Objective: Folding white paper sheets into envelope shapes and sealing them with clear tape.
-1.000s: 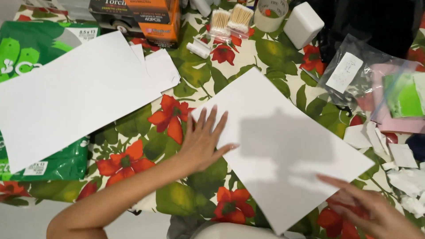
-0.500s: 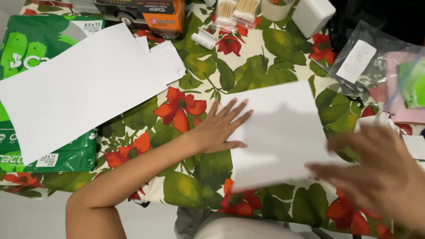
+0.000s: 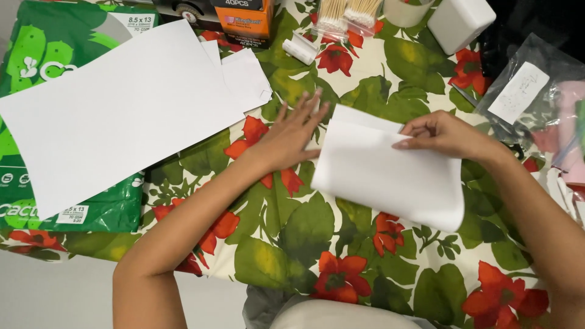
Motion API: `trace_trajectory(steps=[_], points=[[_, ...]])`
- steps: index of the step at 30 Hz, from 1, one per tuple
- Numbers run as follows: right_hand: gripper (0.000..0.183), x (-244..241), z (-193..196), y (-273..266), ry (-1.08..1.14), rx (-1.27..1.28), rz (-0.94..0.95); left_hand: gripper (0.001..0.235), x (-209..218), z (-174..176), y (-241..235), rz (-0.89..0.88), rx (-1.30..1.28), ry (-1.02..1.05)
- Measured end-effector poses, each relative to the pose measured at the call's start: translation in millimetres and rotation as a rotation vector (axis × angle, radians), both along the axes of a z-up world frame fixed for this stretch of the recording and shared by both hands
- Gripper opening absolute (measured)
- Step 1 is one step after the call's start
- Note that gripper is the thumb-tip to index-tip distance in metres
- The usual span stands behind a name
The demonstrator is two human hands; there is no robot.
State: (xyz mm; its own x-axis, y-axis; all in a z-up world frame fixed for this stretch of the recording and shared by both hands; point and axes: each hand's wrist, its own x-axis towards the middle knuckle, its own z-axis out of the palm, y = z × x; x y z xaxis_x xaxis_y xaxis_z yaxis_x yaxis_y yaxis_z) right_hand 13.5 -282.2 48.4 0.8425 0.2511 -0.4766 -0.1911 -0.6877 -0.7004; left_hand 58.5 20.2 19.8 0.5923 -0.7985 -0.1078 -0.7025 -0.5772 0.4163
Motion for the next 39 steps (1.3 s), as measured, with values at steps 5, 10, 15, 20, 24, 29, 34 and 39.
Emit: trace_trajectory(steps=[5, 10, 15, 20, 24, 29, 34, 39], points=[[0.013, 15, 0, 4, -0.121, -0.078, 0.025, 0.068, 15, 15, 8, 0.146, -0.090, 0.065], [0.013, 13, 14, 17, -0.034, -0.147, -0.099, 0.057, -28, 69, -12, 0.034, -0.133, 0.270], [0.013, 11, 16, 27, -0.068, -0.226, -0.148, 0.079, -47, 16, -50, -0.077, 0.098, -0.054], [0.022, 13, 10, 25, -0.226, -0.349, -0.142, 0.089, -41, 19, -52, -0.056, 0.209, 0.121], [0.017, 16, 9, 25, -0.175, -0.321, -0.181, 0.090, -40, 10, -51, 0.026, 0.090, 0.125], [0.015, 17, 6, 22, -0.260, -0.294, -0.159, 0.084, -38, -6, -50, 0.063, 0.013, 0.089], [0.018, 17, 5, 23, -0.285, -0.261, -0.177, 0.092, -32, -4, -47, 0.077, -0.023, 0.049], [0.018, 18, 3, 22, -0.307, -0.253, -0.165, 0.091, -33, -12, -48, 0.115, -0.051, 0.006]])
